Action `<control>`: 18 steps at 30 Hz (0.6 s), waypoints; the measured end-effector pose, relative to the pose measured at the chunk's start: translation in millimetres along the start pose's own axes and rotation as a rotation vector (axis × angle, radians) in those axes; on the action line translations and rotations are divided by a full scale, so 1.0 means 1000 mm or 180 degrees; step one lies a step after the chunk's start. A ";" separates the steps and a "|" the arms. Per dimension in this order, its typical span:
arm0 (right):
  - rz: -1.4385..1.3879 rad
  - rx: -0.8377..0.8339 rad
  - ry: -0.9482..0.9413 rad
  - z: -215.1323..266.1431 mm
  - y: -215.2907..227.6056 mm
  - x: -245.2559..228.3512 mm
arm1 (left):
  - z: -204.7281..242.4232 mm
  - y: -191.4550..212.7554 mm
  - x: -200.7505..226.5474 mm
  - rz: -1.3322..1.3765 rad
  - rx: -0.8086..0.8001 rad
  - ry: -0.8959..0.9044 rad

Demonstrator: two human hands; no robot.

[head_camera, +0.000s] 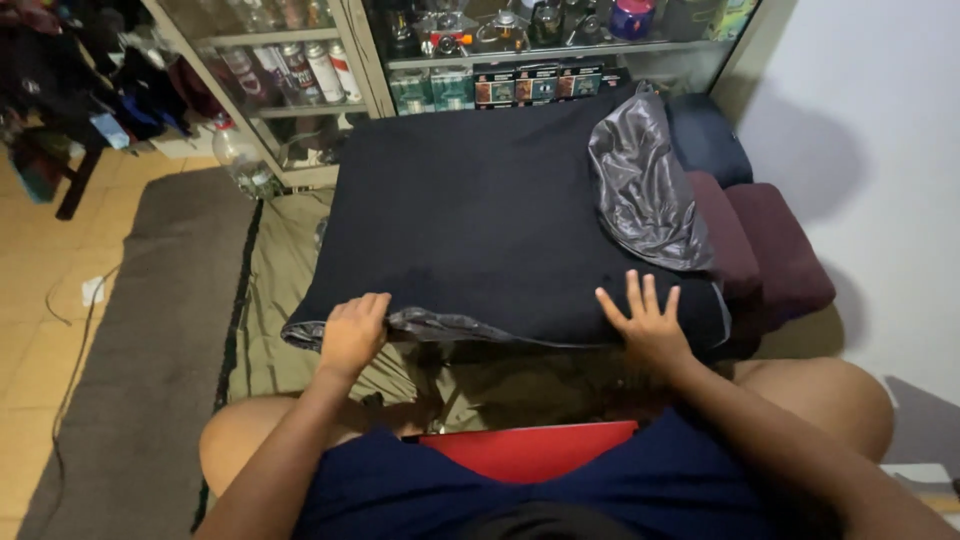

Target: The person is spreading out and folding a black garment on top of a plastic storage container.

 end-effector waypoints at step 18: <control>-0.1300 0.0130 -0.0296 -0.133 0.008 -0.114 | -0.052 0.057 -0.025 0.0307 0.0880 0.0539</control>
Point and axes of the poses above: each hand's wrist, its own z-axis away from the middle knuckle, its own y-axis out of the back of the hand, x = y × z, the point moved 2 cm from there along -z, towards the middle knuckle, and after that the axes turned 12 degrees about x, right-handed, at the moved point
